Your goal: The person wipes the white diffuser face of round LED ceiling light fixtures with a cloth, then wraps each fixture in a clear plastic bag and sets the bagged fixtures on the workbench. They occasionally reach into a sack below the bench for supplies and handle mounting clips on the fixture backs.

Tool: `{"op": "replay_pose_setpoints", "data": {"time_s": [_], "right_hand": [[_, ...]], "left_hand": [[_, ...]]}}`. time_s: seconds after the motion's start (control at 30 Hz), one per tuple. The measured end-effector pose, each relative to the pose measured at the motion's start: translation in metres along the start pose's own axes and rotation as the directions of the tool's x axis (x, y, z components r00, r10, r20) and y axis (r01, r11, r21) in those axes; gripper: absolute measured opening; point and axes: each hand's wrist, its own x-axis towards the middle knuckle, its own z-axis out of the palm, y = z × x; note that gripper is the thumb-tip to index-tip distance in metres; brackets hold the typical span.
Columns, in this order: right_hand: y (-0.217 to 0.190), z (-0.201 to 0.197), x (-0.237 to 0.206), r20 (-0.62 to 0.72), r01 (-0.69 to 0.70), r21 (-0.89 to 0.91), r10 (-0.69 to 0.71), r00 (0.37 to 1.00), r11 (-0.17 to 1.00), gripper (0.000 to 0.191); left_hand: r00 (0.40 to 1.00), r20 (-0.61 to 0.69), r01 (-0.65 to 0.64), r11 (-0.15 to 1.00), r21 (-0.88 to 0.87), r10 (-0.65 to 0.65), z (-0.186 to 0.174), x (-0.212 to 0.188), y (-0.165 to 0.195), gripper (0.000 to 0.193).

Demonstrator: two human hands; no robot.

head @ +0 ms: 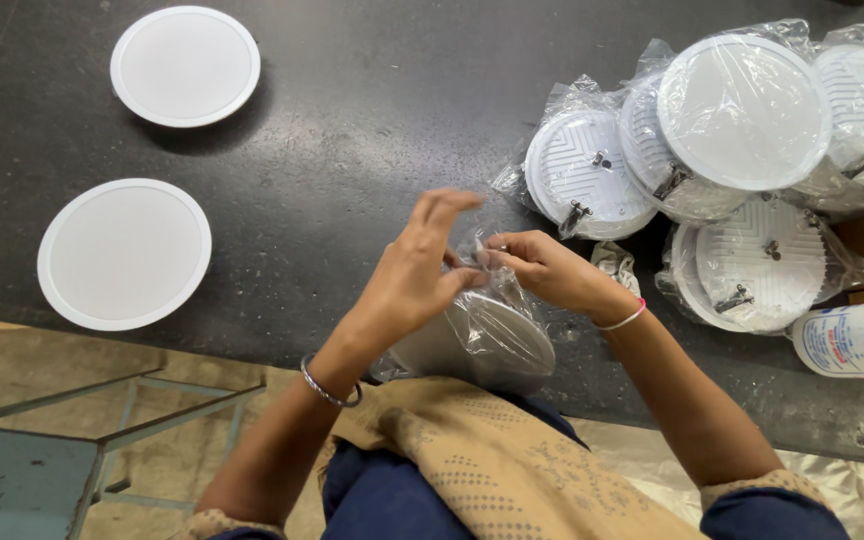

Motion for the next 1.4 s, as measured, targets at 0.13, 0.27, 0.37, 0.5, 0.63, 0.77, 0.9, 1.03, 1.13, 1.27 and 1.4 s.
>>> {"op": "replay_pose_setpoints", "data": {"time_s": [0.13,0.27,0.37,0.5,0.63,0.77,0.9,1.03,1.13,1.27,1.4], "right_hand": [[-0.007,0.000,-0.003,0.007,0.054,-0.026,-0.054,0.999,0.998,0.028],[-0.018,0.002,-0.006,0.013,0.039,-0.009,-0.038,0.999,0.999,0.027],[-0.026,0.005,-0.009,0.024,0.050,-0.036,-0.050,0.998,0.998,0.028],[-0.035,0.001,-0.012,0.023,0.101,-0.143,-0.099,0.995,0.985,0.028],[-0.042,0.001,-0.020,0.062,0.129,-0.262,-0.117,0.991,0.956,0.034],[-0.054,0.016,-0.033,0.031,0.135,-0.159,-0.132,0.991,0.978,0.045],[-0.079,0.006,-0.057,-0.129,0.248,-0.012,-0.247,0.960,0.969,0.045],[-0.103,-0.049,-0.111,-0.473,0.320,-0.398,-0.491,0.731,0.860,0.032],[-0.102,-0.070,-0.128,-0.577,0.019,-0.750,-0.668,0.470,0.662,0.038],[-0.072,-0.108,-0.091,-0.434,-0.279,-0.896,-0.808,0.398,0.344,0.041],[-0.021,-0.144,-0.072,-0.383,-0.449,-0.877,-0.812,0.440,0.170,0.041]], "left_hand": [[0.970,-0.019,-0.240,0.969,0.053,0.241,-0.001,0.000,-0.004,0.019],[0.893,0.033,-0.446,0.870,0.209,0.450,-0.004,-0.004,-0.017,0.007],[0.860,0.108,-0.508,0.816,0.276,0.499,-0.008,-0.008,-0.024,0.019],[0.898,0.186,-0.438,0.854,0.281,0.399,-0.012,-0.014,-0.023,0.032],[0.955,0.160,-0.278,0.944,0.176,0.251,-0.021,-0.018,-0.017,0.026],[0.973,0.203,-0.089,0.991,-0.101,0.108,-0.035,-0.020,-0.020,0.040],[0.988,-0.044,-0.154,0.982,-0.107,0.150,-0.048,-0.034,-0.032,0.061],[0.991,-0.132,-0.004,0.955,-0.297,-0.037,-0.073,-0.057,-0.053,0.058],[0.985,-0.150,0.028,0.947,-0.321,-0.080,-0.081,-0.071,-0.072,0.053],[0.983,-0.118,0.101,0.951,-0.293,-0.141,-0.084,-0.084,-0.094,0.047],[0.986,-0.070,0.127,0.958,-0.255,-0.149,-0.085,-0.089,-0.107,0.043]]}}
